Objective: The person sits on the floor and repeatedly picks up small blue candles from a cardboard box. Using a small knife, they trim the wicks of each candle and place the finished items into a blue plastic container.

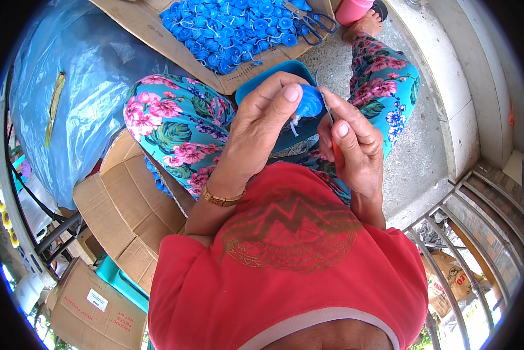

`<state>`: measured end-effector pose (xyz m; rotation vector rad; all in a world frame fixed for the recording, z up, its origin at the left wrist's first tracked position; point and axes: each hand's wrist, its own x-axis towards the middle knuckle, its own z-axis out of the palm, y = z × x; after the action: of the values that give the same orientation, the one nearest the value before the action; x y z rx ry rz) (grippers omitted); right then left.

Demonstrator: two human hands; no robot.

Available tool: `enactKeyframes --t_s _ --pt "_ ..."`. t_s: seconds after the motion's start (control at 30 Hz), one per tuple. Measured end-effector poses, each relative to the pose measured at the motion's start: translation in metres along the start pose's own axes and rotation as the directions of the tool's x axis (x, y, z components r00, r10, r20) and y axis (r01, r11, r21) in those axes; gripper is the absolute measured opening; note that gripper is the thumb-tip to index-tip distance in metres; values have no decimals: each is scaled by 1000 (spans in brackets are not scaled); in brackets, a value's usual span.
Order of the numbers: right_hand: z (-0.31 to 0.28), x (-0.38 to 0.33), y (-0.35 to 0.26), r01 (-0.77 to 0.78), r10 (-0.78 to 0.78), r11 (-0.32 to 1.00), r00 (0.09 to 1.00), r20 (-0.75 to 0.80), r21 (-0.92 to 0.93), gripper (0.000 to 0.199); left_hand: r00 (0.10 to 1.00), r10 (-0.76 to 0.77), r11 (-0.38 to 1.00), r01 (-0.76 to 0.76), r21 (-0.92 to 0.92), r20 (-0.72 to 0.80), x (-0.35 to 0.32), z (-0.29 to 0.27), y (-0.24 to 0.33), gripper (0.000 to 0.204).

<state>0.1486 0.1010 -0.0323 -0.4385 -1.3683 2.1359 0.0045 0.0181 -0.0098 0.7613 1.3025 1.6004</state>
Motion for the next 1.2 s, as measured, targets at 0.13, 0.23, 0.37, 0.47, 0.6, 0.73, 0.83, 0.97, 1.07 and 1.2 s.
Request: enactKeyframes --t_s 0.13,0.23,0.37,0.47,0.6,0.73,0.83,0.97,1.07,1.2 --pt "-3 4 3 -51 46 991 998 43 124 35 997 -47 992 53 -116 60 -1 -3 0 29" --pt "-2 5 3 -143 138 945 990 35 296 36 996 -42 970 59 -236 80 -1 3 3 28" --pt "3 4 -8 -206 206 913 978 38 352 39 998 -48 940 58 -337 38 0 4 2 27" --pt "2 2 -9 -153 141 963 988 68 224 40 999 -40 949 39 -314 1 1 4 4 28" --pt "8 0 -8 -113 111 988 994 21 101 40 1000 -9 956 10 -295 6 1 2 2 27" --pt "6 -2 -9 -105 104 994 994 -13 -42 39 1000 -17 967 23 -252 26 0 0 4 25" --pt "7 0 -3 -82 84 996 996 -42 46 39 1000 -11 987 8 -159 -19 -2 3 4 25" --pt "4 3 -5 -169 185 930 983 -19 325 42 998 -35 947 48 -317 46 -3 -1 4 27" --pt "2 2 -6 -177 188 941 982 -10 289 45 1000 -7 952 4 -305 -7 -3 -1 4 23" --pt "6 -2 -14 -156 151 942 988 37 299 49 993 72 979 -89 -182 -97 -2 0 5 18"
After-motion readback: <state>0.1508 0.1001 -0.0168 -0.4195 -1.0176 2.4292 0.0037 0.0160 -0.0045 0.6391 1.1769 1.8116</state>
